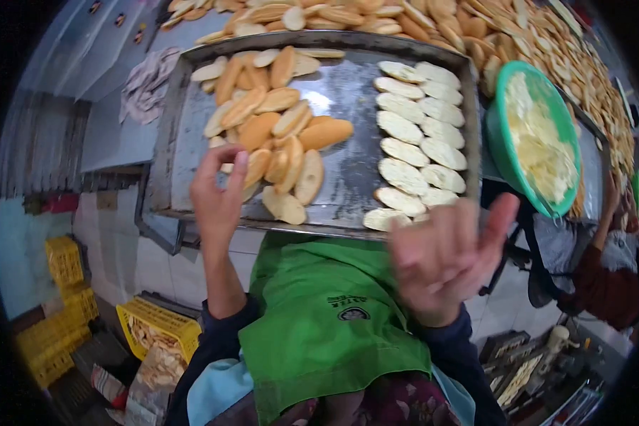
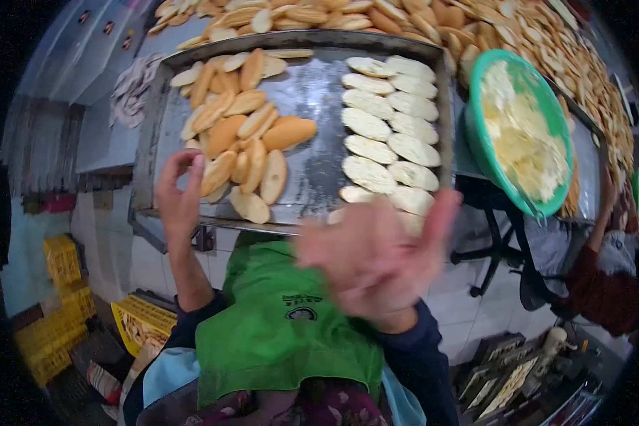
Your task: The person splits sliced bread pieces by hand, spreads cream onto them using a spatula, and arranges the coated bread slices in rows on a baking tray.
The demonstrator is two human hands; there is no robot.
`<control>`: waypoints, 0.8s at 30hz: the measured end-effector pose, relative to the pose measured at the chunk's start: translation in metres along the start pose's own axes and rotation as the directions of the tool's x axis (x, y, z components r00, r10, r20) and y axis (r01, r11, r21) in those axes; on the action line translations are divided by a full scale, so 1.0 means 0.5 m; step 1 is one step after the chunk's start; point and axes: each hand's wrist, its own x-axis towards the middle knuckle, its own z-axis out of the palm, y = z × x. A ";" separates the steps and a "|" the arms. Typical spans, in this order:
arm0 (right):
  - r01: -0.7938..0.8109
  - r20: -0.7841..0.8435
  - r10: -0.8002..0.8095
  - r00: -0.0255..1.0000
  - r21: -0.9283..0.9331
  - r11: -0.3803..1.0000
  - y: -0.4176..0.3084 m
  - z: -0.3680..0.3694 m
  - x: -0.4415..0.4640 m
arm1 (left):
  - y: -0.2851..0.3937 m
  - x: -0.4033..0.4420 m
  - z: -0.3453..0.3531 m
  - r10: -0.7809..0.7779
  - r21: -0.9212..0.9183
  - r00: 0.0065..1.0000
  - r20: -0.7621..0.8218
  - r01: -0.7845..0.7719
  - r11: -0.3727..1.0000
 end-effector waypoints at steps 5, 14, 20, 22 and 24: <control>0.294 -0.264 -0.395 0.880 -0.349 0.890 -0.143 -0.064 -0.076 | -0.010 -0.004 0.042 -0.055 0.084 0.972 0.228 0.037 0.996; 0.199 -0.076 -0.764 0.641 -0.945 0.260 -0.273 -0.046 -0.144 | -0.042 0.007 0.067 0.149 0.353 0.952 0.267 -0.241 0.904; -0.390 0.217 -0.725 0.654 -0.724 -0.569 -0.337 -0.067 -0.144 | -0.047 0.031 0.005 -0.176 0.164 0.984 -0.028 0.178 0.970; -0.448 0.373 -0.416 0.829 -0.001 -0.894 -0.332 -0.045 -0.110 | -0.069 0.036 -0.007 -0.112 0.192 0.981 -0.155 0.141 0.971; -0.485 0.262 -0.462 0.847 0.028 -0.874 -0.359 -0.061 -0.123 | -0.077 0.034 -0.018 -0.153 0.177 0.982 -0.112 0.172 0.969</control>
